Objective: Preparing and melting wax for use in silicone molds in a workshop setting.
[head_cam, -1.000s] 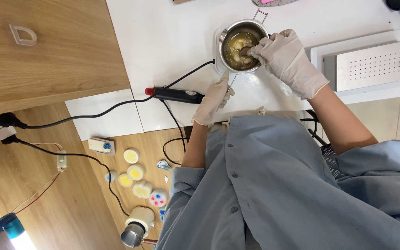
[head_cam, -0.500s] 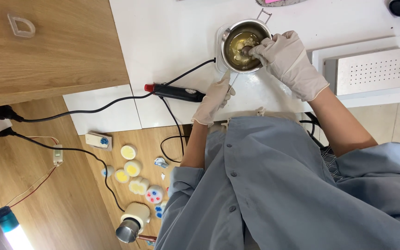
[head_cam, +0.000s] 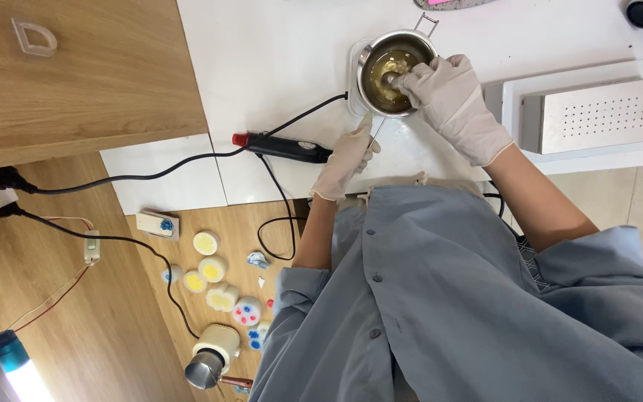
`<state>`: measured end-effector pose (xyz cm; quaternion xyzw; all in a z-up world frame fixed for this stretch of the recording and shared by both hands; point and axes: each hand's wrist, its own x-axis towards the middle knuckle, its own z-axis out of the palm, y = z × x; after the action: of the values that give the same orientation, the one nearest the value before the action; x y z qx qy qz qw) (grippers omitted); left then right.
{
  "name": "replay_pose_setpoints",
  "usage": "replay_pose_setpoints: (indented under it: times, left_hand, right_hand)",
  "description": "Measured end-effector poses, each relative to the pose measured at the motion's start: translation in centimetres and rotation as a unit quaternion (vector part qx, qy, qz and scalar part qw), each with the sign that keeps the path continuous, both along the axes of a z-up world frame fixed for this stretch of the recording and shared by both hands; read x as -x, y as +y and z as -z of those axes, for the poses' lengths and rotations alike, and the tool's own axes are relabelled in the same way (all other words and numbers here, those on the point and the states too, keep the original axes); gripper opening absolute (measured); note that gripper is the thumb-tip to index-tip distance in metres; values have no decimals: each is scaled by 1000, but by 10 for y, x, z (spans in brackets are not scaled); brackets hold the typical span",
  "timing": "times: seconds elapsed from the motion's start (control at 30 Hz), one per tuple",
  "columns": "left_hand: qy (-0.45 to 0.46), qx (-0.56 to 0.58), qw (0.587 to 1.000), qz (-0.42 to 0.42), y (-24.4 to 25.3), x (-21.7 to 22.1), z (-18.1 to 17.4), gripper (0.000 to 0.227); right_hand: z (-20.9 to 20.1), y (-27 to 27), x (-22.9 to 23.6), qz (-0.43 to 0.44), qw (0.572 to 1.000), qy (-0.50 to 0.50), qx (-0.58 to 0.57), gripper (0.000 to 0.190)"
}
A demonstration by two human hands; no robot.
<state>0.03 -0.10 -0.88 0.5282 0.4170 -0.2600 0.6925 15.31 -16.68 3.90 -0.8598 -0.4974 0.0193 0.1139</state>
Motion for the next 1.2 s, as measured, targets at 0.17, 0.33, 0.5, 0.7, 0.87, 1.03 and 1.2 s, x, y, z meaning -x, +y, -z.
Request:
replay_pose_setpoints:
  times: [0.17,0.33,0.5,0.7,0.87,1.03,1.2]
  left_hand:
    - [1,-12,1000,0,2,-1,-8,69]
    - [-18,-2,1000,-8,1,2,-6,68]
    - [-9,-6,1000,-5,3,-1,-21,69]
    - [-14,6,1000,-4,0,4,1,69]
    - [-17,2,1000,2,-1,2,-8,70]
    - [-26,0,1000,-3,0,4,-7,67]
    - [-26,-1,1000,-6,-2,3,-5,66]
  right_hand:
    - [-10,4,0,-31,998,-50,-18,24]
    - [-2,4,0,-35,998,-51,-15,19]
    - [-14,3,1,-38,998,-51,-23,20]
    - [-26,-1,-5,-29,998,-51,-21,20]
    - [-17,-6,-9,-37,998,-40,-2,22]
    - [-29,1,-5,-49,997,-57,-17,19]
    - [-24,0,-7,-29,998,-55,-12,16]
